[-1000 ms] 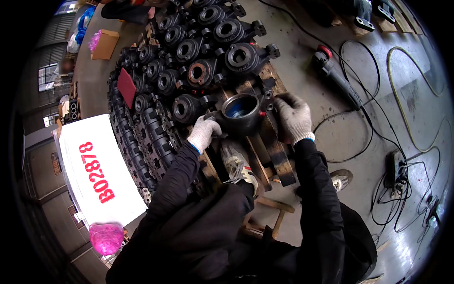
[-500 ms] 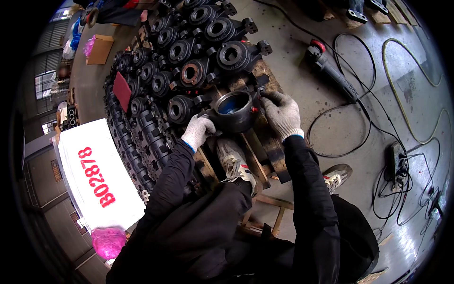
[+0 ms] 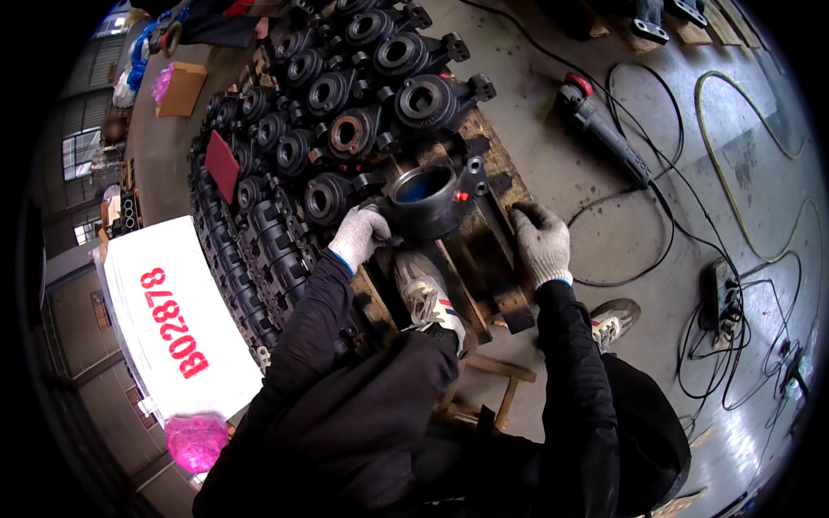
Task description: The person sits on the floor and scrubs the exterior of a black metal part with a red abrasive pad. They rotate the part to clean different sides and then place it on a wooden pallet with other similar parts.
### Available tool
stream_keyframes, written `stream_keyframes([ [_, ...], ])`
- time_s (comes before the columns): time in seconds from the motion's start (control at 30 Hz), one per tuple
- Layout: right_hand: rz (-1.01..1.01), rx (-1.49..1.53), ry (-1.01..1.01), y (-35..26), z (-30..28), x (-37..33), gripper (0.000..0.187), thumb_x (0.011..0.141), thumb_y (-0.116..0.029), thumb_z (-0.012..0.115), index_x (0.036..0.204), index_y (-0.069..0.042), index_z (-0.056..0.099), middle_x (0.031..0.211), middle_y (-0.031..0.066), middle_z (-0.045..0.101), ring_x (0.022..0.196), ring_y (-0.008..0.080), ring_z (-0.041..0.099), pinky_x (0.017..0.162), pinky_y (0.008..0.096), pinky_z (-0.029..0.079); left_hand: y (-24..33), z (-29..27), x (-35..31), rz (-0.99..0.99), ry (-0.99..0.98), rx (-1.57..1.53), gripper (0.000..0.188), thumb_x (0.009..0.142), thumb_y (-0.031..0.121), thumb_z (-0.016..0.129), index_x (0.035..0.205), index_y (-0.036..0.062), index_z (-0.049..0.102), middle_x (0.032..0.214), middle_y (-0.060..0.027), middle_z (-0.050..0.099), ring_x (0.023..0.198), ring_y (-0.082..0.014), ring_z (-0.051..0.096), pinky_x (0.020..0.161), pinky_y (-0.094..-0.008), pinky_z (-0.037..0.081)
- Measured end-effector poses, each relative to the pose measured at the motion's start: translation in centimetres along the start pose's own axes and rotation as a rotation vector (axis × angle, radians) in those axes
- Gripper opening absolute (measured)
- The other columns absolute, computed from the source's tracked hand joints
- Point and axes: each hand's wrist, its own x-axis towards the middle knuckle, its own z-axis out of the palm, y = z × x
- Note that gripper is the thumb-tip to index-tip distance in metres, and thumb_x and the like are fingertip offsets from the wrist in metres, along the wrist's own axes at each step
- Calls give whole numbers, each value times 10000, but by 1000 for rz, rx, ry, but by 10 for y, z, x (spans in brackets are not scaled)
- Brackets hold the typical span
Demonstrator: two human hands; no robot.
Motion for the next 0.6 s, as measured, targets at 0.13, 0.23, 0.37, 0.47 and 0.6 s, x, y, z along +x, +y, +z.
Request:
stream_keyframes([
  [0.13, 21, 22, -13, 8, 0, -10, 274, 1003, -171, 710, 1166, 41, 769, 1082, 150, 811, 1021, 196, 747, 942, 318, 557, -39, -5, -5, 38, -43, -158, 111, 810, -90, 629, 759, 8, 631, 766, -50, 667, 660, -210, 684, 607, -299, 568],
  [0.23, 116, 119, 3, 5, -5, -11, 277, 1019, -151, 694, 1196, 55, 750, 1115, 145, 805, 1036, 202, 744, 955, 318, 554, -16, 9, -3, -319, 98, -779, 87, 878, -57, 590, 866, 4, 651, 801, -42, 675, 676, -208, 690, 621, -307, 573],
  [0.37, 177, 208, -5, 1, -5, -10, 283, 1040, -145, 678, 1224, 64, 732, 1138, 143, 797, 1051, 202, 737, 960, 319, 552, 12, 8, -9, -414, 113, -632, 175, 922, -26, 603, 1094, -31, 632, 847, -45, 689, 698, -187, 687, 658, -297, 583],
  [0.47, 196, 162, 1, 5, -5, -10, 282, 1053, -158, 670, 1231, 51, 734, 1141, 140, 796, 1054, 189, 728, 965, 316, 546, 22, 17, -14, -486, 277, -776, 254, 918, 24, 685, 1153, -43, 617, 831, -47, 697, 724, -159, 688, 718, -264, 583],
  [0.6, 134, 92, 4, 18, -3, -6, 285, 1055, -180, 671, 1231, 33, 741, 1122, 132, 798, 1044, 186, 724, 963, 312, 542, 10, 7, -21, -242, 64, -172, 96, 873, 17, 687, 935, 83, 719, 816, 11, 742, 844, -156, 718, 1097, -351, 469],
])
